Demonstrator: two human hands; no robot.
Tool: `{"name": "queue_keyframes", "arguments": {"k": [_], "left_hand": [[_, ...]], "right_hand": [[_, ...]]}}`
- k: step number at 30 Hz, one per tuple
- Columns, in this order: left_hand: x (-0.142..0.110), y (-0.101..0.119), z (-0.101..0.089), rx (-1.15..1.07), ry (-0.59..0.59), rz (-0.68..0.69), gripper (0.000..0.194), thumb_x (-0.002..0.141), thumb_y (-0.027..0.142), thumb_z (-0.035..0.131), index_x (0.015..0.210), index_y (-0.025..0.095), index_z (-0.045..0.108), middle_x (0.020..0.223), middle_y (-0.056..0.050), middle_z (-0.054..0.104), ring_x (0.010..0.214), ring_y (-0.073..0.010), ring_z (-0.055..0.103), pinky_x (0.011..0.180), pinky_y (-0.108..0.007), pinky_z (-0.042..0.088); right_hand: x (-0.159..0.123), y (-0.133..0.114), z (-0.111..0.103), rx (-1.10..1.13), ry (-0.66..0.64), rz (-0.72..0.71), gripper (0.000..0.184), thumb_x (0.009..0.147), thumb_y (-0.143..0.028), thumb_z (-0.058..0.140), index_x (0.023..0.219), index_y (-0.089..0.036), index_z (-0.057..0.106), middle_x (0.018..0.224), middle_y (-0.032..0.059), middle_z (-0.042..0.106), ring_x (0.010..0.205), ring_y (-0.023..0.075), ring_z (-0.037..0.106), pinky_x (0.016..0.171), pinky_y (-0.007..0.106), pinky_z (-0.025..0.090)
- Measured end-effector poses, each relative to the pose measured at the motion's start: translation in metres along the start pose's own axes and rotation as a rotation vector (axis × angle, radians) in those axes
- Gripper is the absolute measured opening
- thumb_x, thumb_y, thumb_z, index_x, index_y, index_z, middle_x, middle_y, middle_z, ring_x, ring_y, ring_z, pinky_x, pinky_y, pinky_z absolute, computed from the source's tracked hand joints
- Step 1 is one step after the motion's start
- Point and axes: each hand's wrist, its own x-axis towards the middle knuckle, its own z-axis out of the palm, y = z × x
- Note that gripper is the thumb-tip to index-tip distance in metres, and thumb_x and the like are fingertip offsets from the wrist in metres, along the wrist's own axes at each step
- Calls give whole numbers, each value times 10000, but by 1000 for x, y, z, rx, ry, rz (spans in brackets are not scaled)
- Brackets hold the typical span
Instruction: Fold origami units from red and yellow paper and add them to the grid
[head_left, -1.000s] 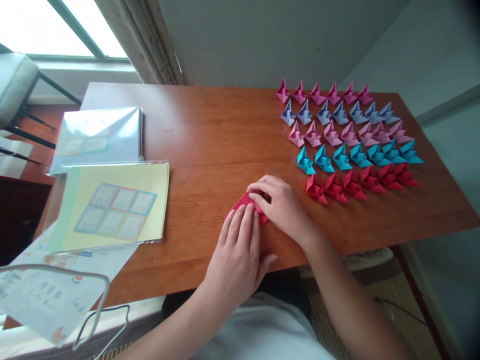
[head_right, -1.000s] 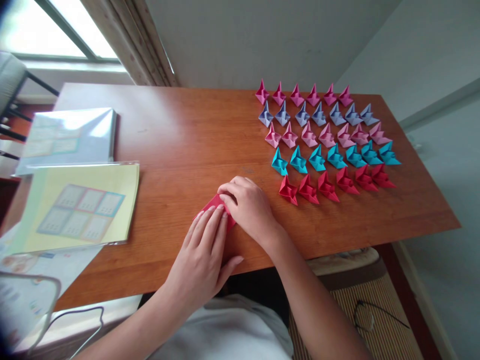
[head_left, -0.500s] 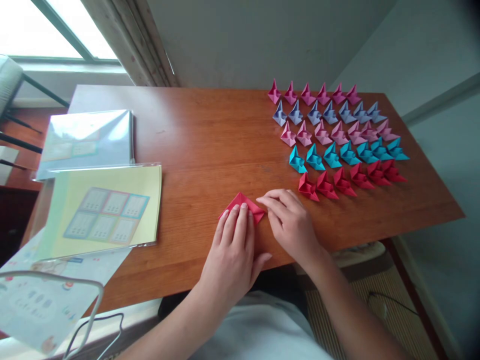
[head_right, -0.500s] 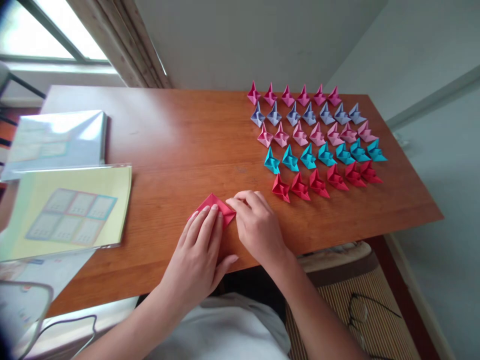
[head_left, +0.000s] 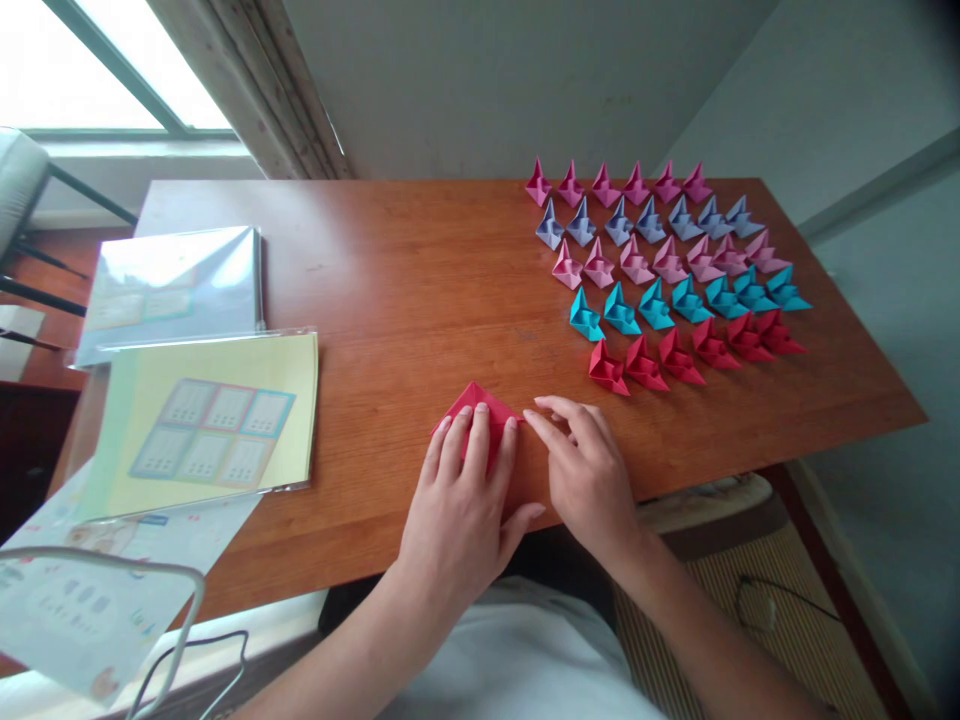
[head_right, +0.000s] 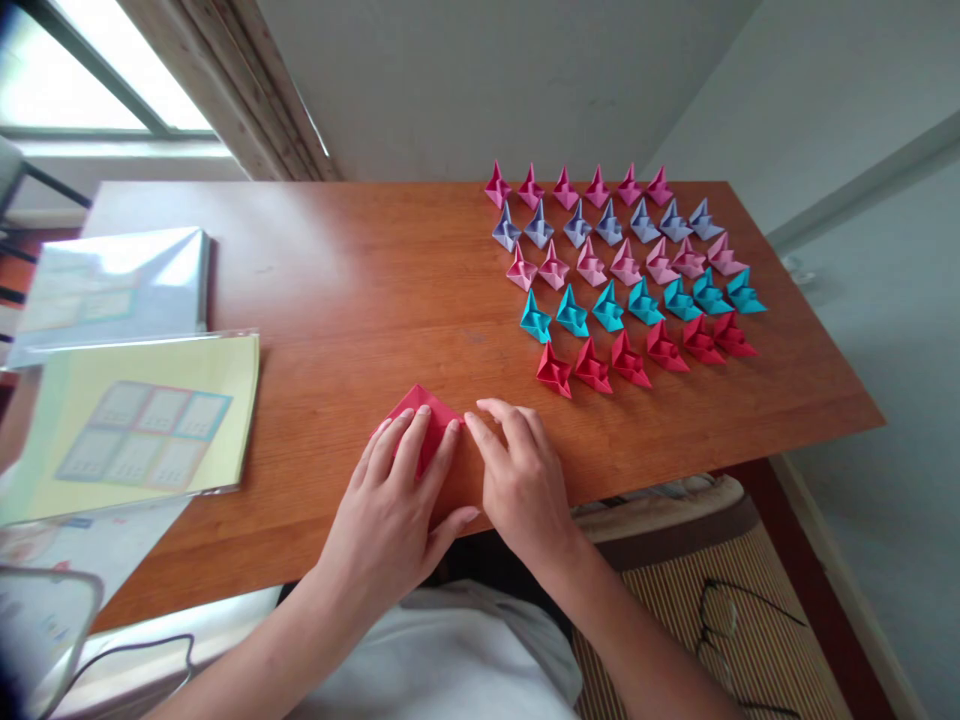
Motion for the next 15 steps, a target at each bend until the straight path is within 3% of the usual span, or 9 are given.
{"name": "queue_keyframes", "arguments": {"k": [3, 7, 15], "left_hand": [[1, 4, -2, 0, -18, -33, 797, 890, 605, 576, 1511, 123, 445, 1512, -259, 443, 1401, -456, 395, 1147, -586, 357], [2, 7, -2, -1, -19, -48, 807, 876, 608, 598, 1516, 143, 438, 1514, -249, 448, 1405, -449, 399, 1150, -589, 355], [-1, -2, -1, 29, -13, 42, 815, 936, 603, 501, 1473, -7, 446, 1548, -266, 432, 1456, -395, 376, 1204, -529, 324]], "right_hand": [[-1, 1, 0, 26, 28, 64, 419, 991, -67, 409, 1322, -184, 638, 1261, 149, 633, 1077, 248, 588, 921, 435, 569], [-2, 1, 2, 32, -1, 42, 404, 994, -94, 432, 1311, -212, 652, 1270, 135, 638, 1086, 254, 585, 921, 439, 568], [-2, -3, -1, -112, -125, -49, 484, 952, -19, 446, 1349, -222, 635, 1347, 125, 622, 1189, 279, 554, 969, 464, 541]]}}
